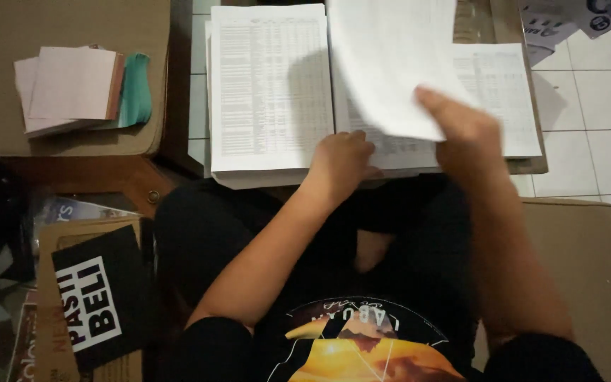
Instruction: Flipping through and organizing a large stack of printed documents on a low surface.
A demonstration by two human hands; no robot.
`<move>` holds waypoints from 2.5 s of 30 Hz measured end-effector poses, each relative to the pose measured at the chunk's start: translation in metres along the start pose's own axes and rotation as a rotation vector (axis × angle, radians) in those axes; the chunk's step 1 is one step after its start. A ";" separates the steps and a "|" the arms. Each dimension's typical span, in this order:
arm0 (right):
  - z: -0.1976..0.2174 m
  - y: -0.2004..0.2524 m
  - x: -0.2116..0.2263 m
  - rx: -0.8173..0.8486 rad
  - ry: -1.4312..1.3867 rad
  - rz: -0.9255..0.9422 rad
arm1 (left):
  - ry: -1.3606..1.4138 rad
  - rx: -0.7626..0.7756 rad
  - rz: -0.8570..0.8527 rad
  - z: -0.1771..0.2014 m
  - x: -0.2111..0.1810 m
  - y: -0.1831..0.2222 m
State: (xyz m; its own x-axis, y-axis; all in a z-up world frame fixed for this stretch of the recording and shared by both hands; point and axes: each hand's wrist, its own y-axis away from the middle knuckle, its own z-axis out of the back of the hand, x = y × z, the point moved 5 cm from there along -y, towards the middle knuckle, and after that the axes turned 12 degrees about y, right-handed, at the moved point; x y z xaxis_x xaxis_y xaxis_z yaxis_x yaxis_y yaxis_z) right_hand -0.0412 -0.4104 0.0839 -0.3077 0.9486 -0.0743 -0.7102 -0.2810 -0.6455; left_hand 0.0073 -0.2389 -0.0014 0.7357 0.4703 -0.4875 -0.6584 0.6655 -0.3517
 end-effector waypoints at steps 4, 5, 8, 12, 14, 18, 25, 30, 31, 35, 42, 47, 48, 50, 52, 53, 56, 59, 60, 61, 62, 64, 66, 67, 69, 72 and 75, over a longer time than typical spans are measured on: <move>-0.014 0.023 0.019 0.303 0.144 0.006 | 0.015 -0.040 0.037 0.000 0.007 0.001; -0.018 0.030 0.019 0.347 0.100 -0.006 | -0.030 -0.011 -0.011 -0.002 0.009 0.004; -0.030 0.044 0.018 0.393 0.013 -0.010 | -0.088 0.012 -0.099 0.005 0.007 0.007; -0.027 0.041 0.023 0.341 0.015 0.029 | -0.080 -0.303 -0.277 0.030 -0.010 0.006; -0.038 0.051 0.013 0.313 0.020 0.028 | -0.074 -0.364 -0.274 0.031 -0.009 0.011; -0.036 0.037 -0.018 0.445 -0.180 -0.157 | -0.042 -0.478 -0.117 0.102 -0.012 0.032; -0.061 -0.036 0.010 0.075 -0.135 -0.188 | -0.269 -0.010 0.203 0.144 0.095 0.096; -0.087 -0.089 0.139 0.135 -0.108 -0.088 | -0.085 0.093 0.260 0.157 0.092 0.101; -0.094 -0.086 0.150 0.134 -0.108 -0.088 | -0.086 0.092 0.259 0.149 0.106 0.104; -0.121 -0.065 0.184 0.555 -0.028 0.006 | -0.307 0.093 0.234 0.135 0.130 0.112; -0.111 -0.049 0.200 0.306 -0.101 0.080 | -0.346 -0.310 -0.201 0.151 0.109 0.127; -0.088 -0.066 0.171 0.351 -0.136 -0.109 | -0.374 -0.719 -0.048 0.166 0.097 0.106; -0.074 -0.073 0.161 0.345 -0.190 -0.156 | -0.347 -0.941 0.089 0.170 0.103 0.106; -0.060 -0.065 0.106 0.246 -0.393 -0.266 | -0.126 -1.025 0.232 0.193 0.112 0.076; -0.032 -0.062 0.066 0.155 -0.599 -0.374 | 0.104 -1.090 0.388 0.209 0.124 0.054; -0.012 -0.069 0.049 0.061 -0.738 -0.487 | 0.449 -0.975 0.511 0.210 0.142 0.037; -0.019 -0.042 -0.013 0.060 -0.799 -0.915 | 0.760 -0.582 0.756 0.201 0.133 0.010; -0.051 0.003 -0.041 0.226 -0.654 -1.165 | 0.716 -0.226 0.817 0.160 0.124 0.004; -0.059 0.011 -0.040 0.291 -0.599 -1.077 | 0.718 -0.144 0.744 0.143 0.121 0.005; -0.055 0.009 -0.035 0.293 -0.605 -1.077 | 0.713 -0.144 0.749 0.145 0.112 0.004; -0.050 0.007 -0.028 0.299 -0.630 -1.087 | 0.709 -0.117 0.727 0.148 0.102 0.003; -0.040 -0.004 -0.023 0.275 -0.665 -1.087 | 0.688 -0.101 0.683 0.157 0.090 -0.001; -0.015 -0.013 -0.019 -0.014 -0.772 -0.894 | 0.772 -0.325 0.377 0.174 0.078 0.000; -0.007 -0.016 -0.018 -0.026 -0.769 -0.891 | 0.769 -0.324 0.364 0.179 0.070 0.002; 0.008 -0.020 -0.014 -0.110 -0.904 -0.883 | 0.871 -0.397 0.315 0.191 0.053 0.013; 0.012 -0.018 -0.005 -0.198 -0.970 -0.682 | 0.711 -0.472 0.236 0.206 0.031 0.018; 0.030 -0.022 0.015 -0.271 -0.847 -0.547 | 0.515 -0.676 -0.034 0.210 0.023 0.026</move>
State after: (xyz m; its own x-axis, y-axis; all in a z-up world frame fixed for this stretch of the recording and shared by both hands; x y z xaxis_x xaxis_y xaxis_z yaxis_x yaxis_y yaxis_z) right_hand -0.0490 -0.3946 0.1203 -0.4046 0.4946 0.7692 -0.7527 0.2976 -0.5873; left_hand 0.0403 -0.0888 0.1464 0.7007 0.0243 -0.7131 -0.7109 0.1079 -0.6949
